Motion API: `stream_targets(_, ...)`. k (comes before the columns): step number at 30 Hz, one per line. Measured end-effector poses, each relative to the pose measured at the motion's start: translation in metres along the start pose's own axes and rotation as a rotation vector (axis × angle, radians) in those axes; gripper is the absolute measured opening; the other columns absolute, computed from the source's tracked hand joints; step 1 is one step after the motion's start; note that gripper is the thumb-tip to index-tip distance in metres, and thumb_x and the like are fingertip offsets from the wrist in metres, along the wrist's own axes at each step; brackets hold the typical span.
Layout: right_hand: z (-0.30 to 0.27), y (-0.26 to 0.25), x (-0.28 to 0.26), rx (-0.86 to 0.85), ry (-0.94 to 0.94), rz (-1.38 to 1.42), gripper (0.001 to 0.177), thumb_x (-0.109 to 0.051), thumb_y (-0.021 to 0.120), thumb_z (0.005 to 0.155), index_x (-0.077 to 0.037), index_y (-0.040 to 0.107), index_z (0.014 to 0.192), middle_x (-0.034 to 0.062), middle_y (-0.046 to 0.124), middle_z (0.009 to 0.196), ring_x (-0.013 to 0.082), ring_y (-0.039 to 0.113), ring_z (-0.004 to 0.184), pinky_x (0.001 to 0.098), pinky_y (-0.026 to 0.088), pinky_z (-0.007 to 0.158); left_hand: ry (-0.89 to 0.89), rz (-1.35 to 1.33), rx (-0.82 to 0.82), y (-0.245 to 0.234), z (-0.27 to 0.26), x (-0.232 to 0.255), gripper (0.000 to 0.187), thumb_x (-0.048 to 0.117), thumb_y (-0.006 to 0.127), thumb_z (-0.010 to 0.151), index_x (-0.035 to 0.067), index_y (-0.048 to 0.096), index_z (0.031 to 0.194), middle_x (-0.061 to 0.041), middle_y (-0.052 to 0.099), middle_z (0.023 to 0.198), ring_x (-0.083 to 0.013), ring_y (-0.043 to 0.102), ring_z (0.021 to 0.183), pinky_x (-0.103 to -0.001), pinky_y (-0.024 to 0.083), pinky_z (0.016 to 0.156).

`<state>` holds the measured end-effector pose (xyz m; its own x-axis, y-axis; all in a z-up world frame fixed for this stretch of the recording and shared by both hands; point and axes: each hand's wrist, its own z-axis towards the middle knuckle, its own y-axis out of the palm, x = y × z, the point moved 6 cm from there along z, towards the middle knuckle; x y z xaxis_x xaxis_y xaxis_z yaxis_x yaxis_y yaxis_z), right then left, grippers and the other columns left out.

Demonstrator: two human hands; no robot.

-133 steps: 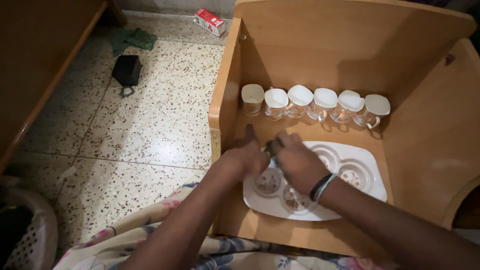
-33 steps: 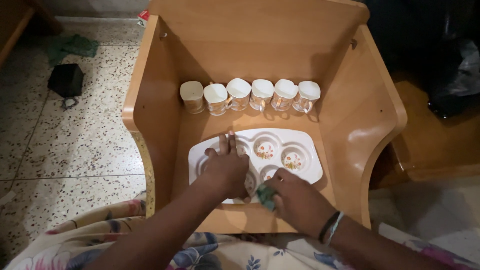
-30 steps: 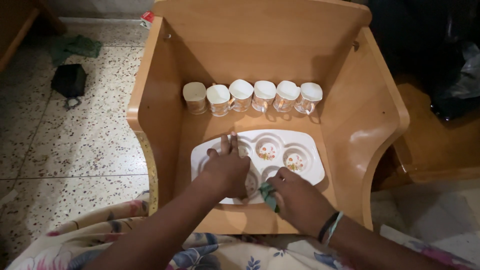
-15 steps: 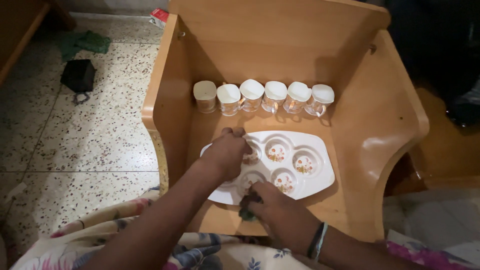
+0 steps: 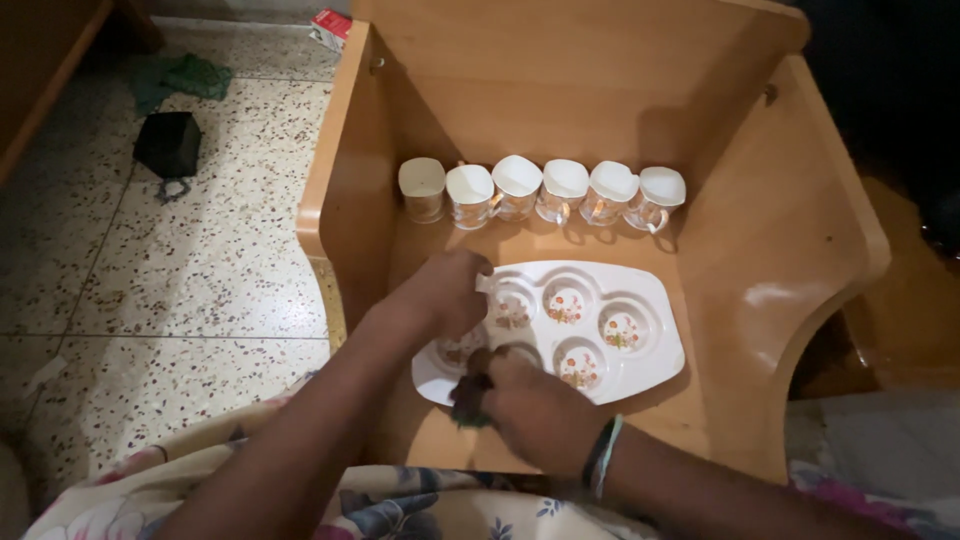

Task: The person wipes the inside of a white plastic tray with multiple compartments using a green cloth. They systematically clean each compartment and the tray surface while several small cups are arranged on the wooden furniture behind the tray.

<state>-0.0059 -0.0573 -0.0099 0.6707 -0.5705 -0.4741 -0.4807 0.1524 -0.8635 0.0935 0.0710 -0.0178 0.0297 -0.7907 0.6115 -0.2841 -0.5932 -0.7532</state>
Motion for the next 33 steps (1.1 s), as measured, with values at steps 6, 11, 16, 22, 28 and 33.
stream_targets(6,0.014,0.004,-0.013,0.025,-0.123,-0.007,0.033,-0.002,0.059,0.083,-0.009,0.073,0.113,0.0158,0.061,0.123,0.0347,0.059,0.114,0.0457,0.051,0.096,-0.162,-0.061,-0.119,0.003,0.006,-0.025,0.053,0.044,0.063,0.093,-0.005,0.071,0.112,-0.028,0.074,0.110,-0.0384,0.072,0.104,-0.043,0.054,0.091)
stream_targets(11,0.025,0.000,-0.022,0.129,-0.260,0.034,0.036,-0.002,0.061,0.079,-0.007,0.071,0.113,0.0172,0.060,0.123,0.0379,0.056,0.120,0.0449,0.051,0.094,-0.203,-0.117,-0.143,0.018,0.019,-0.050,0.063,0.054,0.052,0.096,-0.006,0.074,0.097,-0.028,0.075,0.100,-0.0399,0.073,0.096,-0.046,0.053,0.089)
stream_targets(16,0.042,0.009,-0.015,0.145,-0.255,-0.049,0.035,-0.003,0.061,0.079,-0.006,0.071,0.112,0.0187,0.059,0.130,0.0380,0.055,0.120,0.0436,0.051,0.095,0.016,-0.038,-0.105,0.021,0.026,-0.048,0.068,0.059,0.041,0.098,0.001,0.075,0.106,-0.025,0.073,0.102,-0.0437,0.069,0.095,-0.049,0.052,0.088)
stream_targets(22,0.057,0.008,-0.015,0.316,-0.424,-0.097,0.029,-0.008,0.063,0.084,-0.003,0.071,0.112,0.0172,0.062,0.120,0.0350,0.058,0.116,0.0469,0.050,0.097,-0.247,-0.180,-0.125,0.007,0.017,-0.048,0.083,0.067,0.042,0.100,-0.010,0.068,0.113,-0.031,0.072,0.107,-0.0407,0.072,0.106,-0.045,0.055,0.096)
stream_targets(28,0.076,-0.026,0.013,0.378,-0.191,-0.171,0.026,-0.005,0.062,0.076,0.000,0.070,0.101,0.0218,0.061,0.119,0.0422,0.056,0.108,0.0468,0.052,0.089,-0.193,-0.398,-0.016,0.004,0.024,-0.051,0.078,0.063,0.034,0.097,-0.001,0.074,0.114,-0.024,0.075,0.111,-0.0342,0.072,0.103,-0.041,0.051,0.098)
stream_targets(33,0.091,-0.029,0.037,0.419,0.018,-0.032,0.016,-0.004,0.059,0.088,0.003,0.068,0.099,0.0261,0.061,0.116,0.0448,0.056,0.108,0.0503,0.051,0.091,-0.275,-0.560,-0.021,-0.008,0.008,-0.045,0.088,0.068,0.023,0.097,-0.002,0.074,0.116,-0.016,0.074,0.111,-0.0284,0.067,0.105,-0.038,0.047,0.099)
